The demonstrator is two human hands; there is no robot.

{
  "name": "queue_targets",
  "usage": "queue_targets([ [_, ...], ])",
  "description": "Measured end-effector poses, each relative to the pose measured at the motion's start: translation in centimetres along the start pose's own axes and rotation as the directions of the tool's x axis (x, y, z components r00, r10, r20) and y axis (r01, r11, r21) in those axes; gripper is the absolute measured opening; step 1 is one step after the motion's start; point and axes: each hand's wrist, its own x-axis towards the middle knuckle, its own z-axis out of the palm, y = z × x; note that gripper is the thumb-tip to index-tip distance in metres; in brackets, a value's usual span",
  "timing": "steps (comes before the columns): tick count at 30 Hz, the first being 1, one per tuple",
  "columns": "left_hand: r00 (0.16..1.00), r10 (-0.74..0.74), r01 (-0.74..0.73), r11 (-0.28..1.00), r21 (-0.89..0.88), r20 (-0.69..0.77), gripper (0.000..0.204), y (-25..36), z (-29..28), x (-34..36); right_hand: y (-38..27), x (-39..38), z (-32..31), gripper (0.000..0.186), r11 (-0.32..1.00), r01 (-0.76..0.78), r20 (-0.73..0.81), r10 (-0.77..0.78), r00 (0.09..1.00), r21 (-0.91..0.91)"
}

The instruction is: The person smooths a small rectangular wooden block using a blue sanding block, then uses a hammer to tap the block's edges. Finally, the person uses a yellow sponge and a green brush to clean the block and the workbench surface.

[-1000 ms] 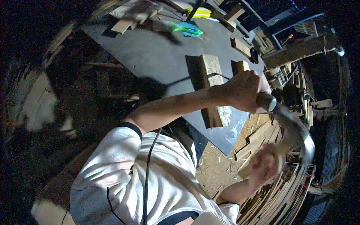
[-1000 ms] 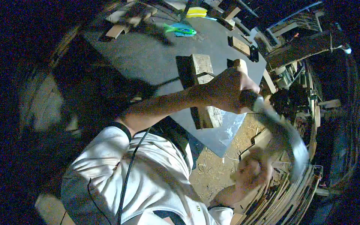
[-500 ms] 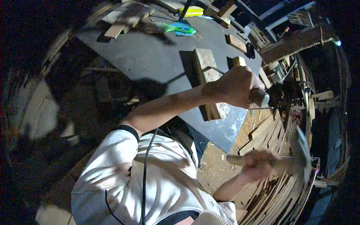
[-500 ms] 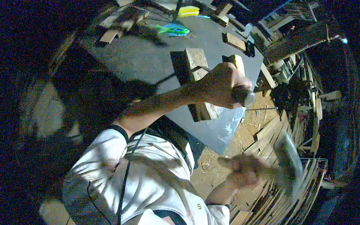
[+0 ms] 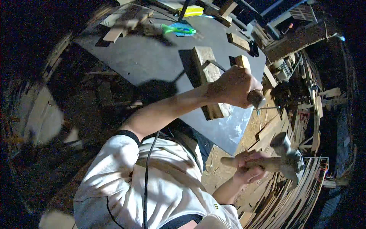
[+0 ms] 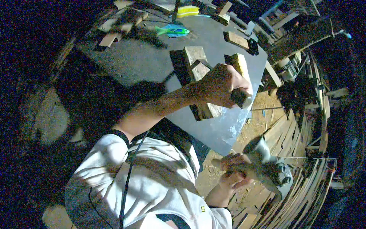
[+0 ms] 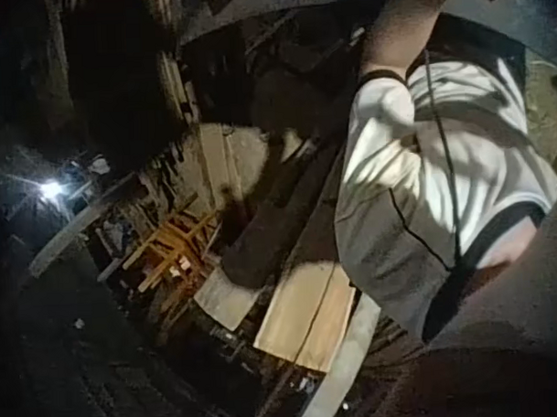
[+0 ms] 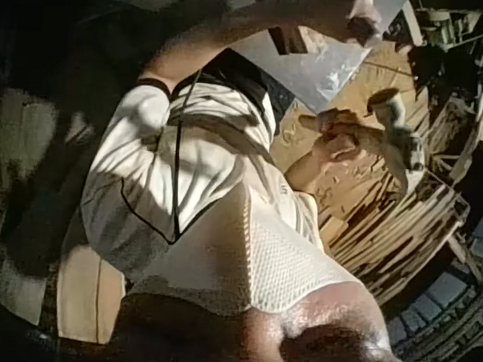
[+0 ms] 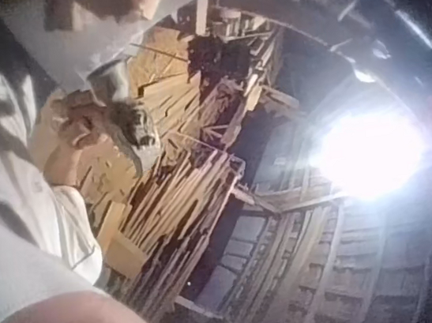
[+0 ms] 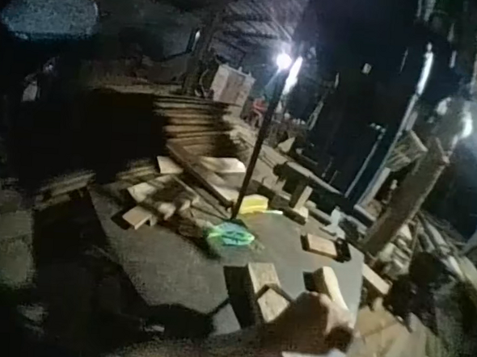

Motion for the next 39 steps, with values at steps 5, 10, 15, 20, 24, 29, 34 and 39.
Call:
queue_targets([
  [5, 0.983, 0.087, -0.104, 0.990, 0.097, 0.160, 0.021, -0.1, 0.8, -0.8, 1.9, -1.1, -1.1, 0.047, 0.984, -0.173, -0.161, 0.179, 0.971, 0.051],
  [10, 0.692, -0.115, 0.034, 0.991, 0.127, 0.713, 0.045, 0.7, -3.6, -0.4, 5.1, -2.8, -2.8, 0.044, 0.909, -0.320, -0.300, 0.393, 0.869, 0.266],
  [15, 0.669, -0.198, 0.112, 0.980, 0.166, 0.717, 0.061, -2.7, -5.3, -1.9, 5.4, -1.8, -1.3, 0.034, 0.804, -0.482, -0.248, 0.575, 0.780, 0.347],
  [20, 0.735, -0.103, 0.008, 0.990, 0.143, 0.670, 0.058, -2.7, -5.6, -2.5, 6.3, -2.3, -2.0, 0.040, 0.803, -0.465, -0.190, 0.556, 0.809, 0.373],
  [24, 0.784, -0.119, -0.034, 0.972, 0.233, 0.609, 0.059, -1.0, -6.4, -3.5, 6.9, -2.4, -2.4, 0.035, 0.801, -0.447, -0.191, 0.549, 0.814, 0.398],
  [29, 0.904, 0.057, -0.193, 0.939, 0.286, 0.423, 0.048, -0.8, -7.4, -6.7, 6.3, -2.1, -2.0, 0.032, 0.776, -0.479, -0.168, 0.581, 0.796, 0.410],
  [34, 0.927, 0.154, -0.274, 0.900, 0.339, 0.341, 0.035, -0.4, -9.1, -10.0, 6.1, -2.1, -1.9, 0.031, 0.777, -0.502, -0.191, 0.597, 0.779, 0.380],
  [39, 0.903, -0.077, -0.098, 0.921, 0.377, 0.423, 0.043, 0.8, -10.7, -9.3, 6.3, -2.0, -2.1, 0.031, 0.770, -0.474, -0.161, 0.580, 0.799, 0.427],
])
